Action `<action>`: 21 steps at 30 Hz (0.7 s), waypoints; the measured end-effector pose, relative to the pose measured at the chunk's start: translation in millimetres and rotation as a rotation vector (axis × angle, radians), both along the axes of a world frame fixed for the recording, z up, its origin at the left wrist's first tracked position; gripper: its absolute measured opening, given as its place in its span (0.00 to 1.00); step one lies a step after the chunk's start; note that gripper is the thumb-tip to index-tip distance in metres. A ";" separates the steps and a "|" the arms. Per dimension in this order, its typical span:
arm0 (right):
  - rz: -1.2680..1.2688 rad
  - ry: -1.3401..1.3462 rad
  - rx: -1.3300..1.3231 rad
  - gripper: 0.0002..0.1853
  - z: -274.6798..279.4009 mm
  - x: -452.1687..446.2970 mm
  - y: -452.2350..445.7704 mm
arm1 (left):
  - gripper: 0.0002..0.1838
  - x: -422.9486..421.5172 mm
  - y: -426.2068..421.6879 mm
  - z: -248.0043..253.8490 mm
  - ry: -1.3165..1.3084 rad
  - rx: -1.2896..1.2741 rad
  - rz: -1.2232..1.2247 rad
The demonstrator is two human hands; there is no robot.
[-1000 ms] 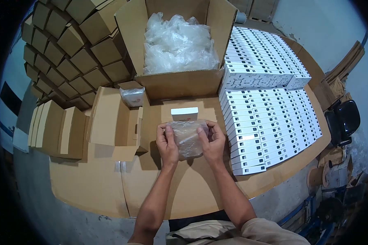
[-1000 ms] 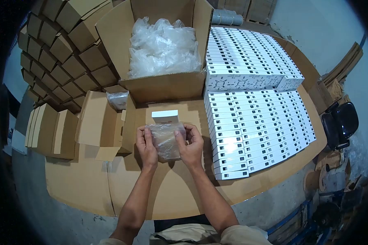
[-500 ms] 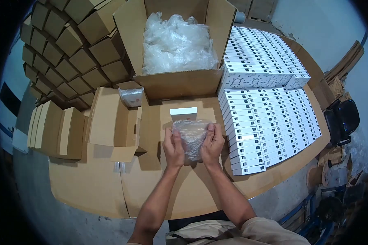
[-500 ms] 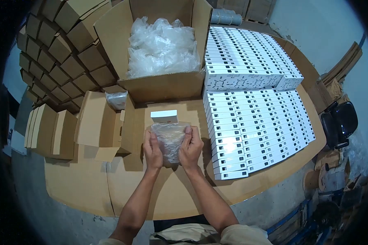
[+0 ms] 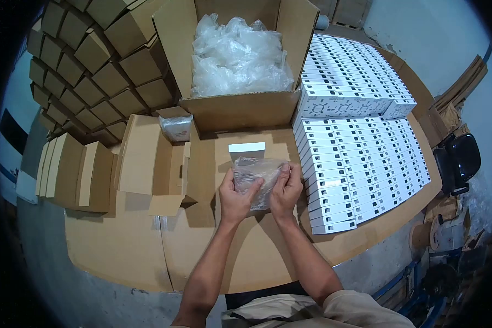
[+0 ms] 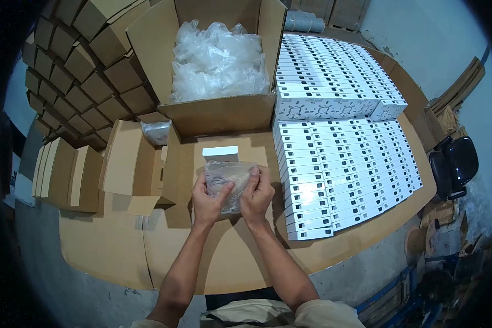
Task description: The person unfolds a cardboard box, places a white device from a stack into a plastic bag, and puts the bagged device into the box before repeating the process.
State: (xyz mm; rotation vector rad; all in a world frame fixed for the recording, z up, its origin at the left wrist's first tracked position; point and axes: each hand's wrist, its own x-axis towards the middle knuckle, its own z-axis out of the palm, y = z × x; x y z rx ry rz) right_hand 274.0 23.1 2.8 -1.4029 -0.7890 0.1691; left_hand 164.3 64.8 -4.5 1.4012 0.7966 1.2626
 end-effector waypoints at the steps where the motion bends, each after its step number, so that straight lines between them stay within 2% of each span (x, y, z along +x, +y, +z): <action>1: -0.027 0.017 0.037 0.10 5.7 -2.5 0.4 | 0.18 -1.4 1.0 0.3 -0.008 -0.036 -0.016; 2: -0.054 0.035 0.075 0.09 10.7 -3.8 1.0 | 0.19 -3.0 2.2 0.7 -0.015 -0.071 -0.032; 5: -0.081 -0.432 0.134 0.11 19.0 11.3 -2.4 | 0.20 -7.4 4.9 2.3 0.067 -0.027 -0.011; 8: 0.017 -0.685 -0.015 0.17 34.4 12.2 -10.8 | 0.20 -10.7 5.9 -2.2 0.145 0.054 0.033; 11: 0.049 -0.796 -0.071 0.16 47.0 10.1 -10.9 | 0.19 -11.4 4.4 -0.4 0.171 0.123 0.029; 18: 0.145 -0.789 -0.179 0.10 69.4 -2.4 -5.6 | 0.20 -15.3 -2.6 5.5 0.365 0.202 0.074; 21: 0.167 -0.702 -0.175 0.08 70.8 -3.7 0.2 | 0.21 -12.1 -3.2 12.1 0.261 0.355 0.085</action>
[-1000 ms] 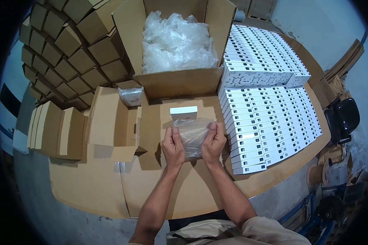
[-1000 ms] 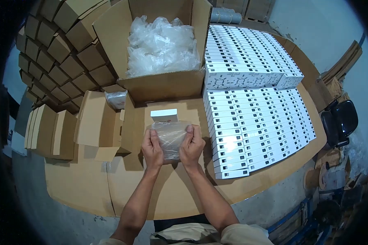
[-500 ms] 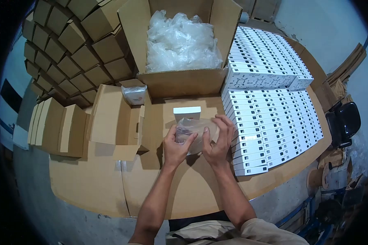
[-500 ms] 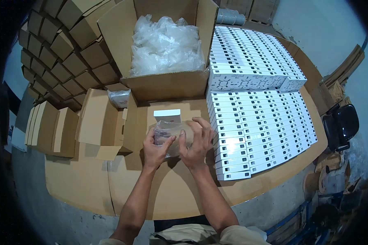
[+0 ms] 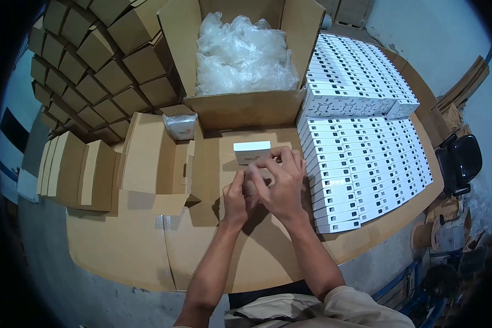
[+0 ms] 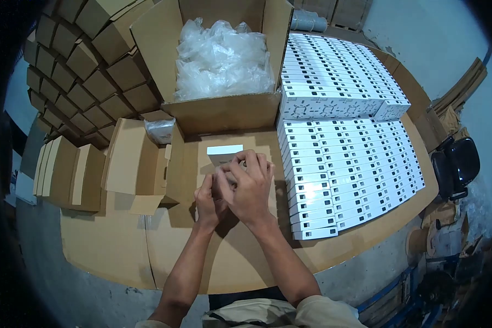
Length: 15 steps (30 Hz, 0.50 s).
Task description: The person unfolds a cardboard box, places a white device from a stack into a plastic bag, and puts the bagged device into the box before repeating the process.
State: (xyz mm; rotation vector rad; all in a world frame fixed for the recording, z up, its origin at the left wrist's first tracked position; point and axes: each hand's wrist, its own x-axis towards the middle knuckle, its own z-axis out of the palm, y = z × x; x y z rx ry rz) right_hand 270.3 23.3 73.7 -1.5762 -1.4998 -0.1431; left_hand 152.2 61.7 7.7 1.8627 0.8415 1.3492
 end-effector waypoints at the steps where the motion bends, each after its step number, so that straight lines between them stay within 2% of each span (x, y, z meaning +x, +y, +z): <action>1: 0.013 0.056 0.004 0.08 -1.9 0.9 2.0 | 0.21 -0.9 0.9 -1.8 0.018 -0.020 0.018; 5: 0.149 0.149 -0.045 0.10 -4.7 8.8 4.1 | 0.22 -2.5 3.0 -10.7 0.031 -0.175 0.026; 9: 0.243 -0.099 -0.071 0.08 6.9 26.0 1.2 | 0.21 -2.9 8.2 -13.8 -0.078 -0.116 -0.032; 11: 0.260 -0.205 -0.144 0.07 9.9 33.5 0.2 | 0.21 -0.1 7.7 -8.3 -0.028 -0.104 0.016; 15: 0.357 -0.122 -0.200 0.06 14.4 37.5 1.1 | 0.20 -1.5 9.0 1.2 0.034 -0.176 -0.043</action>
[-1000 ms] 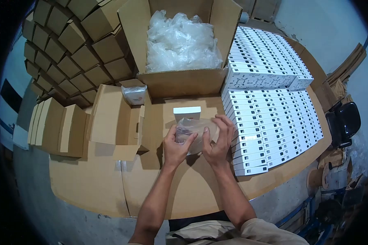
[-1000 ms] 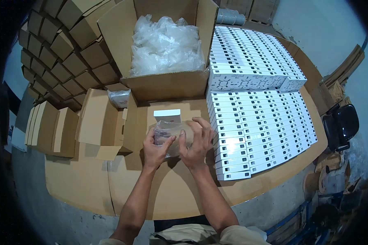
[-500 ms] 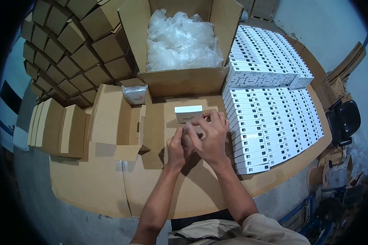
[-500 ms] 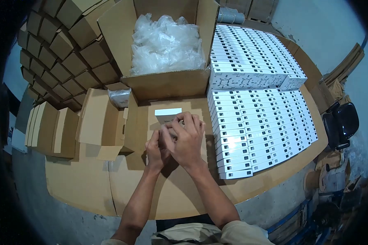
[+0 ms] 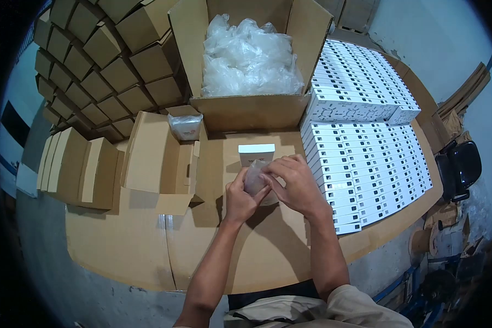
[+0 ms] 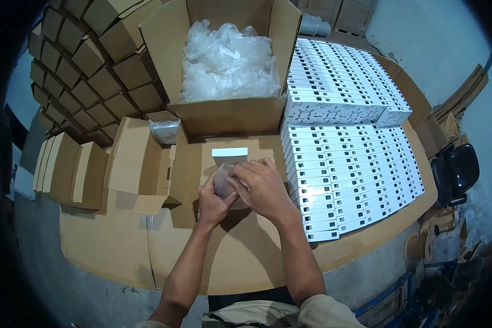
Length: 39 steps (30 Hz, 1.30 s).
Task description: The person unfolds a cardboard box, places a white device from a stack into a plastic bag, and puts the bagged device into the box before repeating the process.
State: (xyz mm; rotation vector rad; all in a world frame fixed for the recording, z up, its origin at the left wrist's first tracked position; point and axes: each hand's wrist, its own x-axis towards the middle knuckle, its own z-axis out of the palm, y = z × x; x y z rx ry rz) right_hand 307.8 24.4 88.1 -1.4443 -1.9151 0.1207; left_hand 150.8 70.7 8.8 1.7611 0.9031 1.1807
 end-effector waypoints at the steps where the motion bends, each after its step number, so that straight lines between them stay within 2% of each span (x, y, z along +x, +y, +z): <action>1: 0.006 0.034 -0.006 0.06 0.2 -2.9 -0.3 | 0.21 -1.2 0.5 -3.3 -0.013 -0.051 -0.021; 6: -0.006 0.080 0.055 0.06 -6.7 -15.4 4.4 | 0.21 -7.8 4.5 -16.1 -0.058 -0.286 -0.100; 9: -0.022 0.105 0.065 0.06 -8.1 -17.4 7.6 | 0.21 -11.2 5.3 -11.0 -0.040 -0.318 -0.068; 11: -0.034 0.165 0.104 0.06 -5.9 -16.7 8.9 | 0.21 -11.5 8.3 -9.7 -0.128 -0.372 -0.099; 12: -0.103 0.275 0.161 0.06 -8.5 -17.0 10.8 | 0.22 -12.3 9.9 -9.5 -0.172 -0.399 -0.113; 14: -0.241 0.497 0.276 0.08 -22.0 -16.7 18.5 | 0.24 -16.0 13.1 -10.7 -0.098 -0.393 -0.057; 17: -0.290 0.730 0.281 0.12 -54.1 -7.6 33.3 | 0.27 -20.3 16.6 -3.4 -0.077 -0.420 -0.002; 21: -0.226 0.821 0.216 0.16 -74.8 -4.7 38.3 | 0.29 -22.6 18.1 0.1 -0.104 -0.456 0.015; 24: -0.166 0.761 0.061 0.25 -85.9 2.2 40.5 | 0.31 -23.5 18.5 3.5 -0.081 -0.479 0.031; 27: -0.097 0.829 -0.012 0.25 -91.1 3.1 42.0 | 0.28 -24.6 20.1 -0.2 -0.124 -0.400 0.026; 30: -0.092 0.932 -0.074 0.22 -90.5 -0.1 41.0 | 0.29 -25.3 22.2 -0.1 -0.126 -0.411 0.010; 33: -0.106 0.885 0.008 0.19 -95.7 1.4 45.0 | 0.29 -25.0 22.9 -1.9 -0.124 -0.439 0.017; 39: -0.150 1.121 0.131 0.20 -85.3 -0.8 41.2 | 0.29 -25.8 21.8 -3.8 -0.074 -0.453 -0.018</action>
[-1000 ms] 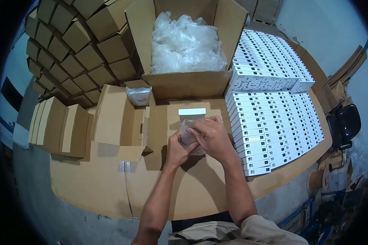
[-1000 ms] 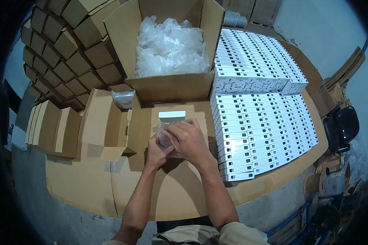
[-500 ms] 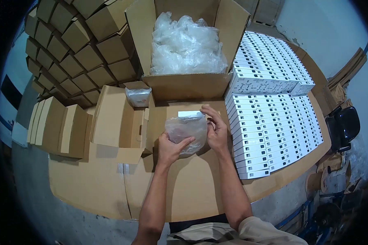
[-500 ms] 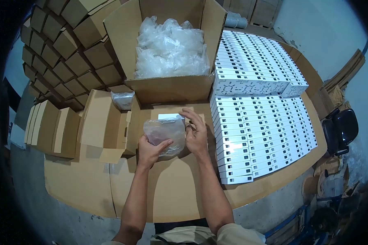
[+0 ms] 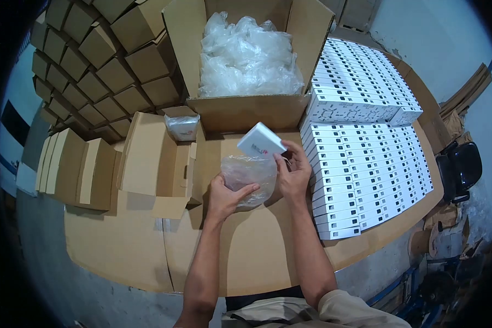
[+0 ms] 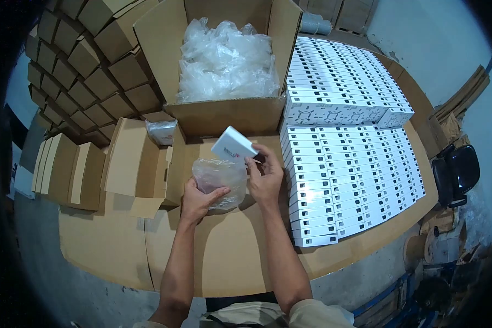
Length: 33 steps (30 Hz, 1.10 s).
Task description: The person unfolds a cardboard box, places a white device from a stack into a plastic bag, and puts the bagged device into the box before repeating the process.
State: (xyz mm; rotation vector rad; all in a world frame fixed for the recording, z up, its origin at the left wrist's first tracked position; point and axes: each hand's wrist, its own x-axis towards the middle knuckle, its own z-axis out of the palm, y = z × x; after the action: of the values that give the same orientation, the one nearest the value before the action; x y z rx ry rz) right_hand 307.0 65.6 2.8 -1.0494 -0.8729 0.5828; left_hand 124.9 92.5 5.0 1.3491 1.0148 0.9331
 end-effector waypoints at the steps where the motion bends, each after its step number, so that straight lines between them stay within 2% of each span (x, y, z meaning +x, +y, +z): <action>1: -0.029 0.019 0.041 0.20 2.8 0.0 -0.7 | 0.29 -0.6 -0.6 0.1 0.009 -0.012 -0.013; 5: -0.132 0.146 0.137 0.18 14.3 -3.9 -1.6 | 0.29 -1.4 -0.4 6.9 0.027 -0.045 -0.070; 8: -0.101 0.283 0.182 0.18 18.1 -2.7 -2.0 | 0.30 -1.4 -1.4 9.4 0.040 -0.086 -0.108; 11: -0.070 0.281 0.219 0.17 12.8 0.2 -1.9 | 0.31 -0.6 -1.3 5.6 0.035 -0.081 -0.115; 17: -0.086 0.064 0.042 0.14 15.1 2.6 -10.6 | 0.31 -2.7 2.4 1.5 0.033 -0.037 -0.137; 20: -0.053 0.075 0.114 0.14 13.3 1.7 -9.1 | 0.31 -3.0 2.3 4.5 0.033 -0.049 -0.137; 33: -0.068 -0.030 0.096 0.09 10.7 6.5 -11.2 | 0.31 -2.0 1.8 7.2 0.061 -0.049 -0.134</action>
State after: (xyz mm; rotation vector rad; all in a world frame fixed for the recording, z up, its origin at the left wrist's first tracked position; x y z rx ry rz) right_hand 313.5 54.4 13.5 -0.9987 -0.8796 0.4648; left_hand 122.9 94.3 12.2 1.3935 0.9742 0.7669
